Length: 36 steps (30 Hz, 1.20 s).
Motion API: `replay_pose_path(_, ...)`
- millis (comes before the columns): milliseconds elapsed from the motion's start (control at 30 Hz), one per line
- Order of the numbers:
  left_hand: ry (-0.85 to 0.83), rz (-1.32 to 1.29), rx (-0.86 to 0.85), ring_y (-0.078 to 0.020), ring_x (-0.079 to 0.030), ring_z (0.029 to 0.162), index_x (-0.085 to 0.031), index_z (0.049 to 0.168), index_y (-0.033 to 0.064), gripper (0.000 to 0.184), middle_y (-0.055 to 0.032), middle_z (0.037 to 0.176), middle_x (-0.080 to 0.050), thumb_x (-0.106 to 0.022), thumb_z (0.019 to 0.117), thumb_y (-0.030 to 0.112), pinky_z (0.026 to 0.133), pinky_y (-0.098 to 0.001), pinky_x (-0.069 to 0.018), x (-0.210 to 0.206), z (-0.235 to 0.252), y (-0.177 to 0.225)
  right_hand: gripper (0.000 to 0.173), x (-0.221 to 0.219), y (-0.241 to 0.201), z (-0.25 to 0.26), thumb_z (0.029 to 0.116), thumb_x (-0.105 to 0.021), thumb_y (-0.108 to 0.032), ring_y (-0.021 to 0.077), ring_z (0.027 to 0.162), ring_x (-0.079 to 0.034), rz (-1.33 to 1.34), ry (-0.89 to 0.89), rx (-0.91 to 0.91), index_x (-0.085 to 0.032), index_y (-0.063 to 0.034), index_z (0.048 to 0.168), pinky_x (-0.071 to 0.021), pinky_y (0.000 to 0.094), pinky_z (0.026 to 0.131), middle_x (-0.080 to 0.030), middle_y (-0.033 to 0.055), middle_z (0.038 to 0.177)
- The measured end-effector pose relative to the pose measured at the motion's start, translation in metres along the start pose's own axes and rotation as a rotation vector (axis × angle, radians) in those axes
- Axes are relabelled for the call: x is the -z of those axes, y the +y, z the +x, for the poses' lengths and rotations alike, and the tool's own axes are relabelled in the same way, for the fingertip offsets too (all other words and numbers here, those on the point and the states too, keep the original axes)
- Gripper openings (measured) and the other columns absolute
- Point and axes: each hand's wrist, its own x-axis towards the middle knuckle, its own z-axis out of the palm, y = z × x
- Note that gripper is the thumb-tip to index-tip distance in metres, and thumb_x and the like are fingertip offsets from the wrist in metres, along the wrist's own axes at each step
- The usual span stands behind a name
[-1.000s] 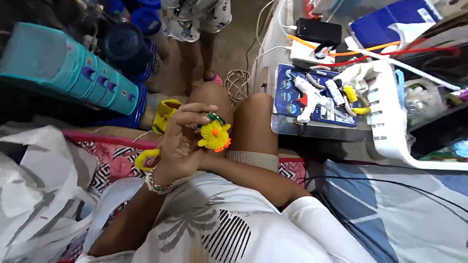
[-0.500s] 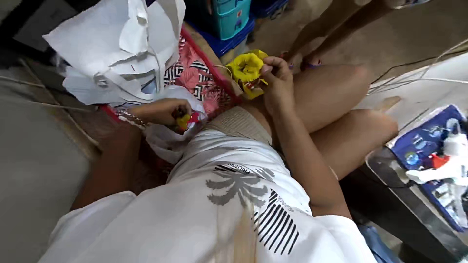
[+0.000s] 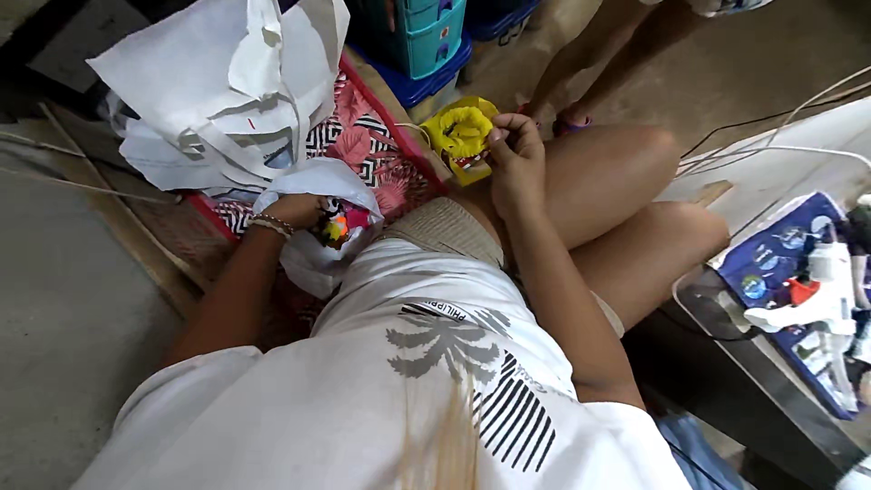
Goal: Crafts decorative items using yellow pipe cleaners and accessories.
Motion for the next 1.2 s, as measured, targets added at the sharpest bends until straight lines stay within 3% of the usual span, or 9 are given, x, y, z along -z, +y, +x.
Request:
replay_pose_path(133,0.065,-0.076,0.053,-0.0491,-0.063,0.115,-0.066,0.123,-0.0050,0.031,-0.0307,0.117,-0.067,-0.049,0.1082,0.016,0.100,-0.0682,-0.0433,-0.007,-0.001,0.004,0.021,0.002,0.000,-0.001,0.1015,-0.054,-0.005,0.0103,0.089,-0.062,-0.011,-0.012,0.012,-0.054,-0.0014,0.122,-0.0550,0.0295,0.083,-0.060,0.0037,0.102)
replay_pose_path(200,0.205,-0.131,0.118,-0.0520,-0.063,0.109,-0.067,0.113,-0.0102,0.043,-0.0342,0.109,-0.067,-0.044,0.1107,0.026,0.096,-0.0704,-0.0436,-0.004,-0.003,0.012,0.021,0.002,0.001,0.000,0.1017,-0.054,-0.005,0.0106,0.090,-0.061,-0.013,-0.016,0.015,-0.054,-0.0015,0.123,-0.0549,0.0296,0.084,-0.060,0.0040,0.104)
replay_pose_path(333,0.521,-0.361,-0.050,-0.0472,-0.060,0.121,-0.054,0.135,-0.0072,0.034,-0.0304,0.128,-0.062,-0.042,0.1082,0.010,0.104,-0.0660,-0.0437,0.016,0.006,0.019,0.022,-0.001,0.001,0.000,0.1014,-0.054,-0.006,0.0102,0.093,-0.062,-0.022,-0.010,0.015,-0.055,-0.0015,0.123,-0.0551,0.0300,0.085,-0.060,0.0043,0.105)
replay_pose_path(533,0.489,-0.267,-0.351,-0.0429,-0.055,0.131,-0.053,0.143,-0.0055,0.040,-0.0284,0.140,-0.057,-0.043,0.1047,-0.003,0.113,-0.0574,-0.0399,0.038,0.027,0.032,0.022,-0.001,0.000,-0.002,0.1014,-0.054,-0.005,0.0093,0.090,-0.061,-0.052,-0.006,0.026,-0.055,-0.0008,0.123,-0.0548,0.0289,0.084,-0.060,0.0041,0.103)
replay_pose_path(633,0.473,-0.202,-0.422,-0.0388,-0.065,0.119,-0.066,0.125,-0.0046,0.028,-0.0235,0.125,-0.068,-0.049,0.1026,-0.002,0.107,-0.0562,-0.0467,0.038,0.036,0.040,0.022,-0.001,-0.003,-0.005,0.1017,-0.053,-0.006,0.0087,0.088,-0.060,-0.081,0.006,0.021,-0.056,-0.0012,0.123,-0.0536,0.0274,0.081,-0.060,0.0043,0.102)
replay_pose_path(733,0.383,-0.099,-0.330,-0.0439,-0.064,0.115,-0.074,0.107,-0.0031,0.018,-0.0252,0.115,-0.069,-0.058,0.0991,-0.002,0.104,-0.0631,-0.0457,0.034,0.042,0.036,0.022,0.000,-0.001,-0.004,0.1014,-0.054,-0.006,0.0087,0.089,-0.061,-0.085,0.005,0.027,-0.056,-0.0012,0.123,-0.0539,0.0269,0.082,-0.061,0.0045,0.103)
replay_pose_path(933,0.401,-0.001,0.039,-0.0546,-0.061,0.113,-0.073,0.105,-0.0037,0.015,-0.0317,0.117,-0.066,-0.067,0.0944,0.004,0.087,-0.0759,-0.0473,0.015,0.043,0.019,0.022,0.000,0.001,-0.003,0.1011,-0.054,-0.005,0.0095,0.090,-0.061,-0.088,-0.009,0.040,-0.057,0.0002,0.122,-0.0540,0.0275,0.082,-0.061,0.0055,0.103)
replay_pose_path(1100,0.442,-0.032,0.026,-0.0576,-0.059,0.115,-0.071,0.113,-0.0042,0.027,-0.0340,0.120,-0.064,-0.075,0.0879,0.003,0.085,-0.0781,-0.0467,0.003,0.060,0.013,0.021,0.000,0.002,-0.002,0.1011,-0.054,-0.005,0.0087,0.088,-0.061,-0.078,-0.034,0.049,-0.056,0.0001,0.122,-0.0538,0.0269,0.082,-0.060,0.0043,0.099)
replay_pose_path(1200,0.394,0.039,0.029,-0.0548,-0.061,0.114,-0.070,0.112,-0.0044,0.025,-0.0319,0.117,-0.066,-0.073,0.0924,0.012,0.088,-0.0755,-0.0469,0.000,0.071,0.013,0.021,0.000,0.003,-0.002,0.1014,-0.054,-0.006,0.0091,0.088,-0.061,-0.073,-0.039,0.052,-0.056,-0.0001,0.122,-0.0540,0.0272,0.082,-0.060,0.0045,0.099)
